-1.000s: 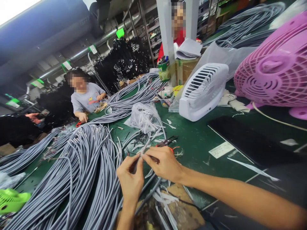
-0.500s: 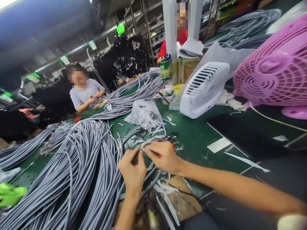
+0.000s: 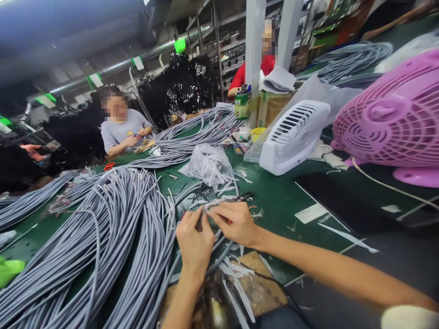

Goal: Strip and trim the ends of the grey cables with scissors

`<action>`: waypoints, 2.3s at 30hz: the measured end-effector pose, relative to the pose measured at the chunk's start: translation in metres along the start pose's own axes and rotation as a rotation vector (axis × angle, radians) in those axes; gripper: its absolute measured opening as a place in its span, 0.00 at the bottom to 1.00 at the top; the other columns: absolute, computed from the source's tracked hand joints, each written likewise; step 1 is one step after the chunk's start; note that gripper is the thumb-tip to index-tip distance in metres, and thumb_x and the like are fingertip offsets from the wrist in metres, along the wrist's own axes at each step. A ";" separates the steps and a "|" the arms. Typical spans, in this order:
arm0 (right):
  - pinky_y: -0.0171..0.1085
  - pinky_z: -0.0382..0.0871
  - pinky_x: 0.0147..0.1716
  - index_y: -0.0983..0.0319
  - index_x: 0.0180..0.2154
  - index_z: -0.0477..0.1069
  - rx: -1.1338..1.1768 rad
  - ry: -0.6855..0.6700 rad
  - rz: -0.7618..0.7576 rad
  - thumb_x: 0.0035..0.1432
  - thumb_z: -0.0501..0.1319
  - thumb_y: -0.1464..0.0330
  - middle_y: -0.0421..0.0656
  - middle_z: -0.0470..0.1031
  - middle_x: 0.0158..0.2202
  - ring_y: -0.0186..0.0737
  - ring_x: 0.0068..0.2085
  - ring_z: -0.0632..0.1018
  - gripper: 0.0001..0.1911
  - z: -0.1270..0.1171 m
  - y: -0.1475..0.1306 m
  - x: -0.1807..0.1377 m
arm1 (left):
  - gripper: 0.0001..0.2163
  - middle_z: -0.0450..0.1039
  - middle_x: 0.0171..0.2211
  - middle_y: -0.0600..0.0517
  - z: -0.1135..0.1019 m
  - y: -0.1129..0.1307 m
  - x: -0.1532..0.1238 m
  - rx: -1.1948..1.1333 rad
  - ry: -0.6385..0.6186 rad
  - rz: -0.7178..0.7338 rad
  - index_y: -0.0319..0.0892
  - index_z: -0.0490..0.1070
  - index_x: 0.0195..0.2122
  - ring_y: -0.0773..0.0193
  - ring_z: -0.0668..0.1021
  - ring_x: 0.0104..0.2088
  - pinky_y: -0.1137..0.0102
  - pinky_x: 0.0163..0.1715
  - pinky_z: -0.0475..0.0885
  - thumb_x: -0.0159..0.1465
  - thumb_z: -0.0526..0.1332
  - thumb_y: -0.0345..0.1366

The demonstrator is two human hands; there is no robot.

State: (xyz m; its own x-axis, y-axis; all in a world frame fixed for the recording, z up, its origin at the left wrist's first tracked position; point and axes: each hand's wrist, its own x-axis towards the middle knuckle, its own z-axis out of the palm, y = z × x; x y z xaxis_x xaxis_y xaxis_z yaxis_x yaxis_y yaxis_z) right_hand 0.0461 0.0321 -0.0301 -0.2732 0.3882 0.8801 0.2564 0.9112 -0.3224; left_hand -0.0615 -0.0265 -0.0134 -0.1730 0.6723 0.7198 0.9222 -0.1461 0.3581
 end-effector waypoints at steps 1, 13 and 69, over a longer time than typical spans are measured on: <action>0.30 0.59 0.21 0.67 0.26 0.72 -0.013 0.004 -0.034 0.59 0.54 0.72 0.42 0.71 0.18 0.31 0.19 0.69 0.13 0.000 0.000 -0.001 | 0.10 0.74 0.21 0.48 -0.001 -0.002 0.001 -0.029 -0.009 -0.021 0.36 0.76 0.31 0.65 0.75 0.21 0.72 0.23 0.68 0.57 0.55 0.28; 0.30 0.59 0.23 0.65 0.25 0.70 0.047 -0.127 0.207 0.60 0.52 0.71 0.40 0.68 0.19 0.31 0.21 0.68 0.13 -0.004 0.005 0.002 | 0.07 0.75 0.22 0.51 -0.003 -0.007 0.006 -0.213 -0.015 -0.172 0.39 0.76 0.29 0.67 0.74 0.21 0.73 0.22 0.69 0.57 0.59 0.34; 0.29 0.53 0.16 0.63 0.20 0.65 0.324 -0.076 0.584 0.56 0.55 0.61 0.36 0.62 0.15 0.29 0.17 0.61 0.16 -0.014 0.016 0.018 | 0.04 0.67 0.29 0.51 -0.002 0.006 0.006 -0.551 -0.318 -0.203 0.41 0.71 0.24 0.66 0.72 0.29 0.77 0.22 0.65 0.55 0.60 0.32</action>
State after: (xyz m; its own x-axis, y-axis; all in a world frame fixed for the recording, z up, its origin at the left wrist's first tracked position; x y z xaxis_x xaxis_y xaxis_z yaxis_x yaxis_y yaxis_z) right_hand 0.0588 0.0513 -0.0146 -0.2419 0.8279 0.5060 0.0936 0.5390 -0.8371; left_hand -0.0578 -0.0249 -0.0060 -0.1367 0.8944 0.4258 0.5557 -0.2866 0.7804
